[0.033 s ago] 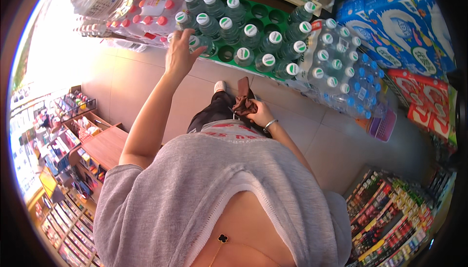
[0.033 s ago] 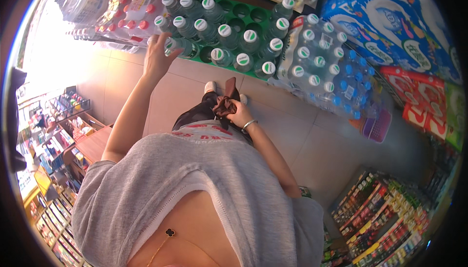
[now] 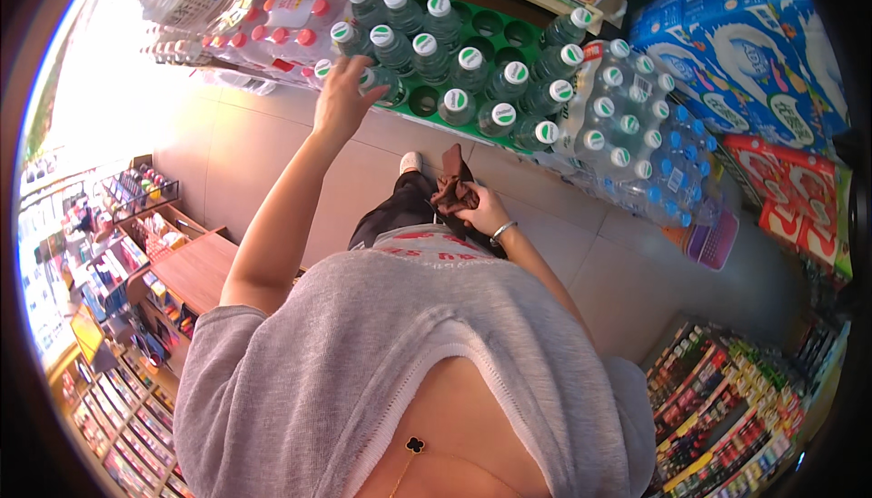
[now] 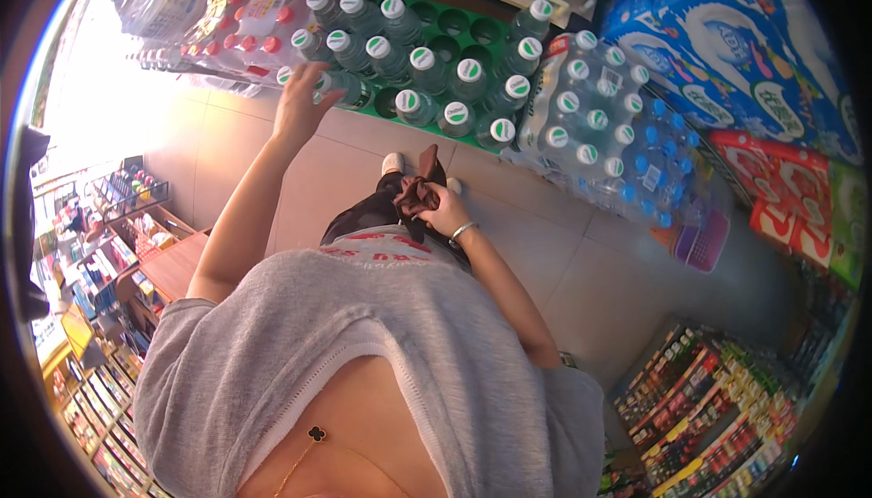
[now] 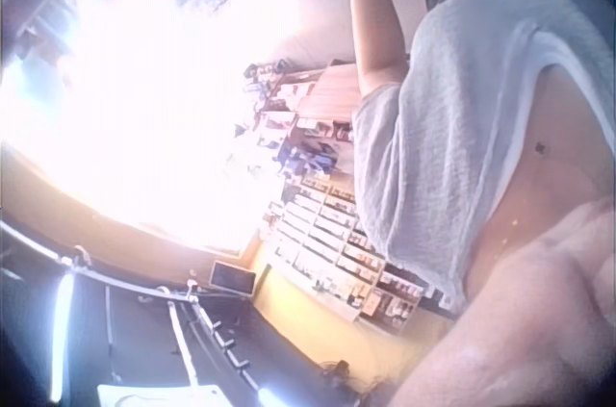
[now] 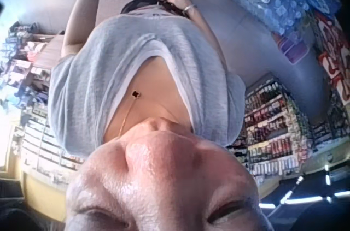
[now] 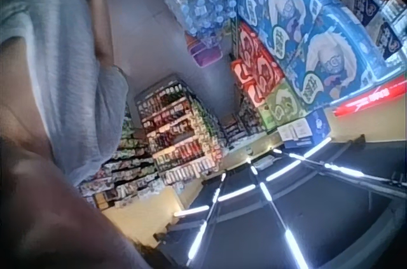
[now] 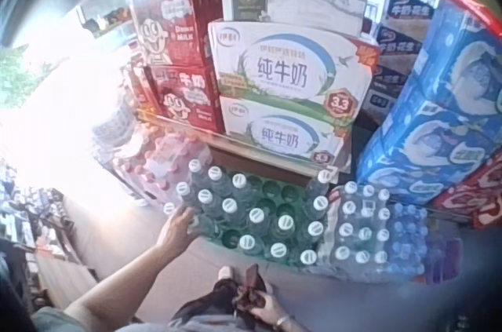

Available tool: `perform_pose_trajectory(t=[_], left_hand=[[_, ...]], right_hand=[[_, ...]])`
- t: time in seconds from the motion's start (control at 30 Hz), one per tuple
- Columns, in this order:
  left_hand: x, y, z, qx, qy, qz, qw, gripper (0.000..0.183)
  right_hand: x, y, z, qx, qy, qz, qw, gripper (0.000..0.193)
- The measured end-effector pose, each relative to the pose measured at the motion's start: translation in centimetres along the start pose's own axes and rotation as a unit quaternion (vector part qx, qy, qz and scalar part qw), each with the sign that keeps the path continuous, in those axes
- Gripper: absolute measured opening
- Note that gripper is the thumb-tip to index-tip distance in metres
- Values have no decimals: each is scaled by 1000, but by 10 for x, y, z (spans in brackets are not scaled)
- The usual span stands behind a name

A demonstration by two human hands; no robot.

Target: The person walks through a convenience store aisle and restocks bottled water and green-capped drinks. They pick up bottles from floor-level packs, place them into a green plastic tray on a shelf, and wipe the bottles and tray with a brown cloth. The person handles bottles one at a time and occasionally adjusts the tray.

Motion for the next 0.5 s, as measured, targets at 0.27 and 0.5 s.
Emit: perform_pose_trajectory(t=[0.27,0.5], left_hand=[[10,-12,36,75,46,15,996,26],[59,-61,154,91,124,119,981,18]], right_hand=[[-39,-72,-54,-74,63,91,991,42],[-128,-82,-101,83,224,337,911,56]])
Point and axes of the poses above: each hand's wrist, its own x-axis away from the middle knuckle, its own z-axis out of the back of the hand, y = z × x, the point moved 1 cm from there along -x, towards the middle knuckle, and after that the axes turned 11 degrees about -x, right-handed, at the moved point
